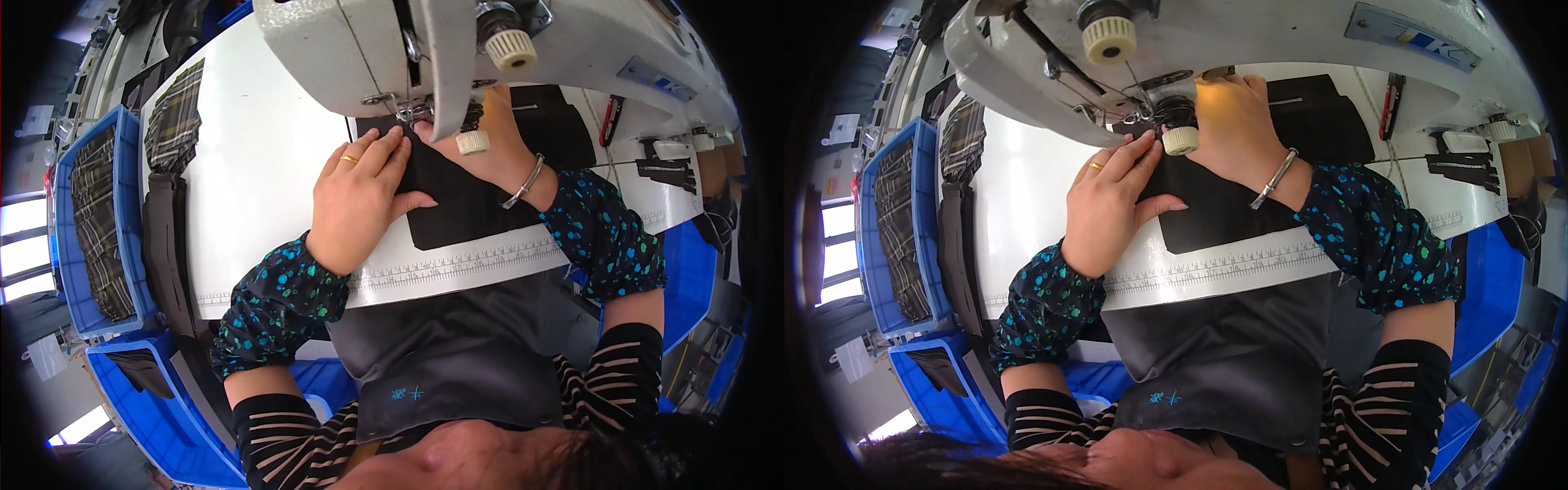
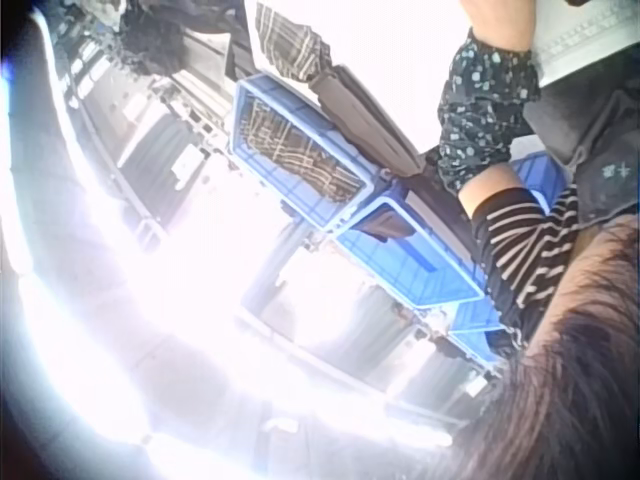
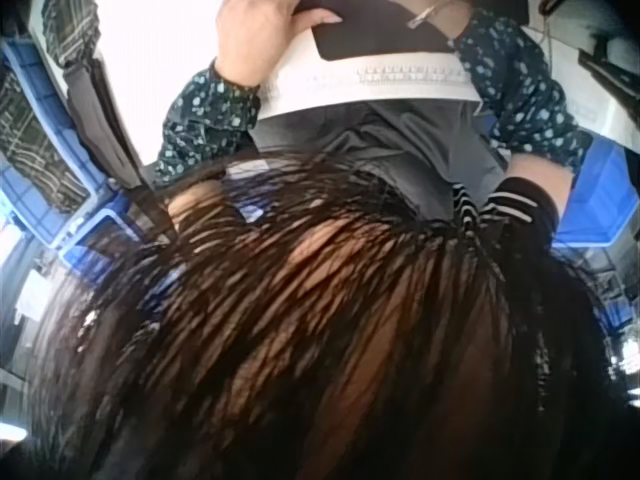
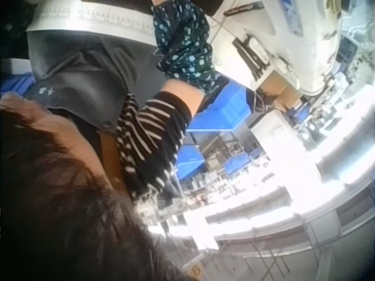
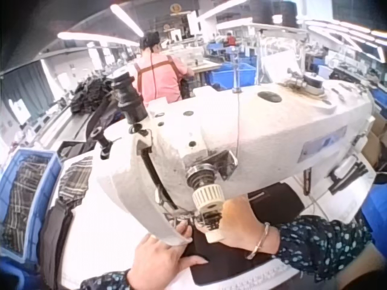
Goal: The person sews a zipper onto a dark fabric piece using an industrial sewing machine. They align the zipper, guide the fabric under the needle, and stitch along both sides. After sewing, they trim the excess thread with scissors.
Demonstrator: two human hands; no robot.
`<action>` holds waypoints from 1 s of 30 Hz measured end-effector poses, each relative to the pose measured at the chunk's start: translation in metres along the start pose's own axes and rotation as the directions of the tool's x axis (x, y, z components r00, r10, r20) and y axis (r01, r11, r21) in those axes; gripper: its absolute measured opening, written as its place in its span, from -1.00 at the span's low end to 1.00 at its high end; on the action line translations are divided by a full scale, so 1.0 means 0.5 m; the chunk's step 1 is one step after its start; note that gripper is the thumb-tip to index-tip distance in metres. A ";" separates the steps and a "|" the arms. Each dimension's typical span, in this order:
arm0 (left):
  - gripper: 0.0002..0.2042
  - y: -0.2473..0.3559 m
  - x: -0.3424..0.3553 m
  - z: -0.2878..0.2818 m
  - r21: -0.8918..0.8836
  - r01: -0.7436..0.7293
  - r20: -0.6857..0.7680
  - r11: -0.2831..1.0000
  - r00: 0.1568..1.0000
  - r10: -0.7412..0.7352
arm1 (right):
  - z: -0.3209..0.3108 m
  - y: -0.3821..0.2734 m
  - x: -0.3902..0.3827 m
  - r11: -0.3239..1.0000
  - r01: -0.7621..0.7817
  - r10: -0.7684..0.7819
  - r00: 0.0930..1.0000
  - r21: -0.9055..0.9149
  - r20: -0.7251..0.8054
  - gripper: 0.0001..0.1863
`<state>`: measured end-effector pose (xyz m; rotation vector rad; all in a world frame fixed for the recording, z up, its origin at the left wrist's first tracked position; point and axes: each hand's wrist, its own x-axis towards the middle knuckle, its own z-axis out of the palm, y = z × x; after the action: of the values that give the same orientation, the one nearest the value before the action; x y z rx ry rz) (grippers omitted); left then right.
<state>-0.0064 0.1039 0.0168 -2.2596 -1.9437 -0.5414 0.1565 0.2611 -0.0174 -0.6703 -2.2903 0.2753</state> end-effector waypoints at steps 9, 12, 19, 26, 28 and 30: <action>-0.30 -0.001 0.006 -0.007 0.025 -0.039 -0.050 0.999 0.998 0.040 | 0.003 -0.002 0.001 1.000 -0.014 0.014 1.000 -0.003 -0.024 -0.56; -0.30 -0.001 0.006 -0.007 0.026 -0.040 -0.050 0.999 0.998 0.041 | -0.009 0.003 0.001 1.000 -0.007 0.007 0.997 0.002 0.083 -0.62; -0.28 0.005 0.003 -0.003 0.008 -0.003 -0.029 1.000 1.000 0.003 | -0.092 -0.042 -0.028 0.968 0.235 -0.215 0.957 -0.089 0.196 -0.72; -0.28 0.017 0.005 -0.004 0.035 0.000 -0.037 0.999 0.999 0.001 | -0.104 -0.036 -0.023 0.948 0.291 -0.252 0.932 -0.125 0.259 -0.65; -0.28 0.018 0.007 -0.007 0.038 0.007 -0.019 0.999 1.000 -0.007 | -0.102 -0.034 -0.023 0.946 0.297 -0.254 0.928 -0.131 0.271 -0.60; -0.28 0.019 0.008 -0.008 0.035 0.019 -0.003 0.999 1.000 -0.018 | -0.103 -0.037 -0.024 0.944 0.294 -0.243 0.926 -0.149 0.288 -0.60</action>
<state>0.0027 0.1046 0.0233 -2.2211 -1.9590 -0.5081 0.1927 0.2392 0.0193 -0.4199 -2.6574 0.0146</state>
